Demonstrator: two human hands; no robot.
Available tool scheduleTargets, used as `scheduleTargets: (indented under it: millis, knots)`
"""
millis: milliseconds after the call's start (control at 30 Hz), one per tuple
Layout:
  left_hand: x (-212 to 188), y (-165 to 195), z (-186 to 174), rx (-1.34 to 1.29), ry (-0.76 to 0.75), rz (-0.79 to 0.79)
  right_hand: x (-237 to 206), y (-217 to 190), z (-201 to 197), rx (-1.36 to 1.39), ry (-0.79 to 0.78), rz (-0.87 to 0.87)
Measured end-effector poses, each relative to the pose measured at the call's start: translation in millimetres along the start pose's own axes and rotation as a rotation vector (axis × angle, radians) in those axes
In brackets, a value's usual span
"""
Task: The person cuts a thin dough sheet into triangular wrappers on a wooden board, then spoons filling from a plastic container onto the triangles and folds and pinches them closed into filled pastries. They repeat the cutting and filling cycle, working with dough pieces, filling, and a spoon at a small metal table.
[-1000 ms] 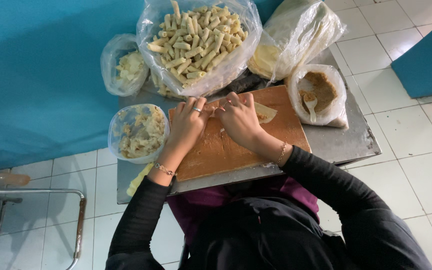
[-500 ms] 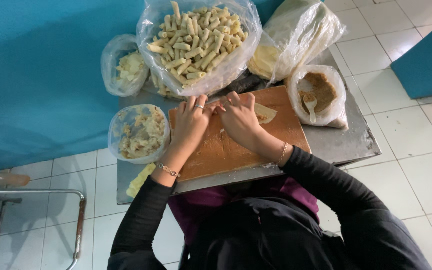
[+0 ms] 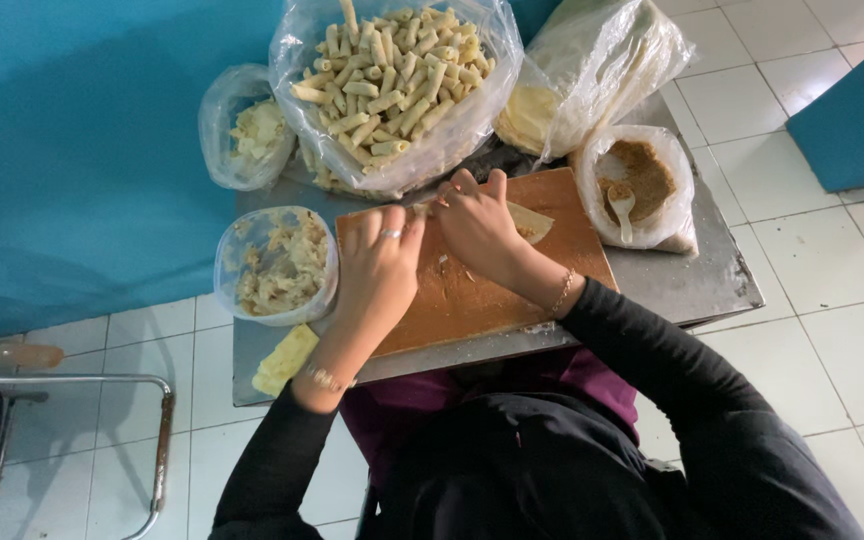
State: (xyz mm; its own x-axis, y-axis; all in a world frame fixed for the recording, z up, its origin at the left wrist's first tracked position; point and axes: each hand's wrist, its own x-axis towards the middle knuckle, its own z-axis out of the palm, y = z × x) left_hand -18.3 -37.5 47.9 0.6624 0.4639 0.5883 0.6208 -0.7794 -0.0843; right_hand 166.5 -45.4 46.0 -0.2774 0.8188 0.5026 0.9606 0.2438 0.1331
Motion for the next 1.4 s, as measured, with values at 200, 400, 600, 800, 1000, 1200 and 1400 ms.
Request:
scheduleTargets:
  millis: [200, 400, 600, 800, 1000, 1200, 1400]
  knots:
    - [-50, -3, -61, -0.064, 0.074, -0.205, 14, 1, 6, -0.101, -0.085, -0.038]
    - [-87, -3, -75, -0.103, 0.146, -0.35, 17, 3, 7, -0.088, 0.04, -0.009]
    - [-101, 2, -74, -0.166, 0.232, -0.485, 10, 5, 2, 1.018, -0.487, 0.16]
    - [-77, 18, -55, -0.245, 0.256, -0.463, 79, 51, -3, 1.035, -0.069, 0.226]
    - [-29, 37, -13, -0.297, 0.164, -0.397, 65, 64, -32, 0.861, 0.283, 0.181]
    - [13, 39, 38, -0.213, 0.046, -0.321, -23, 80, -48, 0.518, 0.05, 0.354]
    - [29, 52, 69, -0.123, 0.101, -0.187, -89, 91, -41, 0.233, -0.127, 0.463]
